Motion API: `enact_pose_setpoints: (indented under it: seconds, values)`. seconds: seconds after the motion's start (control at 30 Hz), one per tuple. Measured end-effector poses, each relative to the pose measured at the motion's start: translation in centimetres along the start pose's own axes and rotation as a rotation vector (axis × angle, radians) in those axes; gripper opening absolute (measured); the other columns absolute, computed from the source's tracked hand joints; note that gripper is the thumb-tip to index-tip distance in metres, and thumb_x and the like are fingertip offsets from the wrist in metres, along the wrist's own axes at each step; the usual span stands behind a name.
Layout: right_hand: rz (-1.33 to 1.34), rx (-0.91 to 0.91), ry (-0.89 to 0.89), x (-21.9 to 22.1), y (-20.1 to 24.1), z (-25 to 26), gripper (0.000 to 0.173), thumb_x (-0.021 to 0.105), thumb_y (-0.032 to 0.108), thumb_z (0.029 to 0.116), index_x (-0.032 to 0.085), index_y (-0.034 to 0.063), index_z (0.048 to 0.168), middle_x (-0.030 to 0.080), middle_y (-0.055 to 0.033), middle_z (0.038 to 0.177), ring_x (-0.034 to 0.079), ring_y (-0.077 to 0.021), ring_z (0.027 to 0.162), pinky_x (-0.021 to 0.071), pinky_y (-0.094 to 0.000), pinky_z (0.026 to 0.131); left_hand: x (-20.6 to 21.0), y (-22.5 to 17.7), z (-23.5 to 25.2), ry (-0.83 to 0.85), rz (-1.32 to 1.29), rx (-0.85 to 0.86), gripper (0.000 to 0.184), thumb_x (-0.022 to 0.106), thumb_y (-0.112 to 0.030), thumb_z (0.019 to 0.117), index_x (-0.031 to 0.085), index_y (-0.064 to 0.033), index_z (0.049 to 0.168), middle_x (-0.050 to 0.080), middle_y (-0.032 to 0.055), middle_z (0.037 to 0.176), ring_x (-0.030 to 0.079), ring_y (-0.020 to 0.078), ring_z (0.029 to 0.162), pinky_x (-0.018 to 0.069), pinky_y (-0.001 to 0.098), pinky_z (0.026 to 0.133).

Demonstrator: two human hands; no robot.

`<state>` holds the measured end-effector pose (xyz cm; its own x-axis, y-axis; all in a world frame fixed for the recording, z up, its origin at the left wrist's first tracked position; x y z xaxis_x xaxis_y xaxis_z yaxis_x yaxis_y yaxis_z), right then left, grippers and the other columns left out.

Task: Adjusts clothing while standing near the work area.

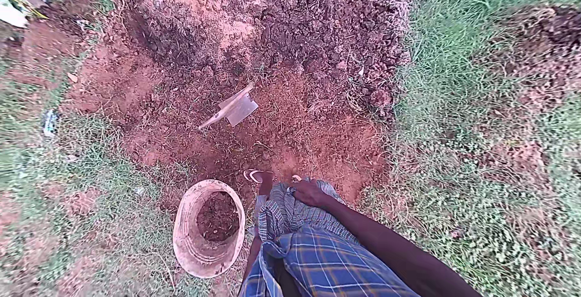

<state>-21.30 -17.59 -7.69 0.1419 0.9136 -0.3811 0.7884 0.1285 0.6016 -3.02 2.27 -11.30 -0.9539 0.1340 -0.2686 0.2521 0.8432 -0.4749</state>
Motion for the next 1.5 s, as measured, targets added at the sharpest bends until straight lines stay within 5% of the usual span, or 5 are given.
enact_pose_setpoints:
  seconds: [0.17,0.5,0.67,1.1,1.5]
  values:
    - [-0.03,0.054,0.022,-0.1,-0.5,-0.1,0.041,0.039,0.022,0.1058,0.061,0.0088,0.137,0.062,-0.0217,0.134,0.053,-0.043,0.131,0.0329,-0.0727,0.102,5.5,11.4,10.9,-0.091,-0.12,-0.232,0.041,0.04,-0.019,0.1116,0.053,0.008,0.14,0.055,0.0251,0.144,0.052,0.0344,0.135,0.0409,0.0447,0.114]
    - [-0.056,0.058,0.045,-1.4,-2.1,1.1,0.04,0.041,0.026,0.1057,0.063,0.0049,0.131,0.068,-0.0239,0.123,0.062,-0.0428,0.119,0.0392,-0.0686,0.099,-3.3,-7.7,-7.5,-0.013,-0.248,-0.063,0.04,0.045,-0.007,0.1085,0.044,0.0115,0.144,0.051,0.0284,0.145,0.053,0.0273,0.133,0.0408,0.0338,0.111]
    - [0.098,0.082,-0.014,-2.4,-2.4,-0.4,0.041,0.044,0.027,0.1069,0.06,0.0015,0.134,0.068,-0.0256,0.115,0.066,-0.0411,0.109,0.0471,-0.0626,0.095,-4.2,-14.7,-8.6,-0.108,-0.678,0.166,0.011,0.053,0.002,0.1008,0.062,0.005,0.096,0.063,-0.0041,0.073,0.06,-0.0041,0.069,0.0526,0.016,0.073]
    - [0.139,-0.097,-0.056,-7.6,3.4,-6.0,0.031,0.053,0.02,0.1023,0.066,0.005,0.126,0.068,-0.0178,0.089,0.065,-0.0306,0.081,0.0504,-0.0529,0.078,-1.0,-16.9,-1.2,0.326,0.019,0.066,0.042,0.044,-0.034,0.1104,0.064,0.0036,0.108,0.062,0.0144,0.093,0.058,0.023,0.084,0.0487,0.046,0.083]
    - [0.076,-0.581,0.073,-6.4,8.3,-7.3,0.039,0.052,-0.001,0.0941,0.064,0.002,0.131,0.067,-0.0213,0.124,0.064,-0.0354,0.118,0.0484,-0.0535,0.104,-2.7,-17.5,-3.6,0.2,0.045,0.183,0.039,0.047,-0.028,0.1095,0.066,0.0046,0.101,0.062,0.0121,0.082,0.059,0.0203,0.076,0.0499,0.0431,0.077]
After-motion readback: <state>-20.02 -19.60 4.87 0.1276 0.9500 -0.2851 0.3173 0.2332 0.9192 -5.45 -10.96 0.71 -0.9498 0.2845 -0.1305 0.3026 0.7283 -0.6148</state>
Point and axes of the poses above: each hand's wrist, its own z-axis towards the middle knuckle, its own x-axis out of the palm, y = z × x, the point moved 4 cm from there along z, towards the middle knuckle
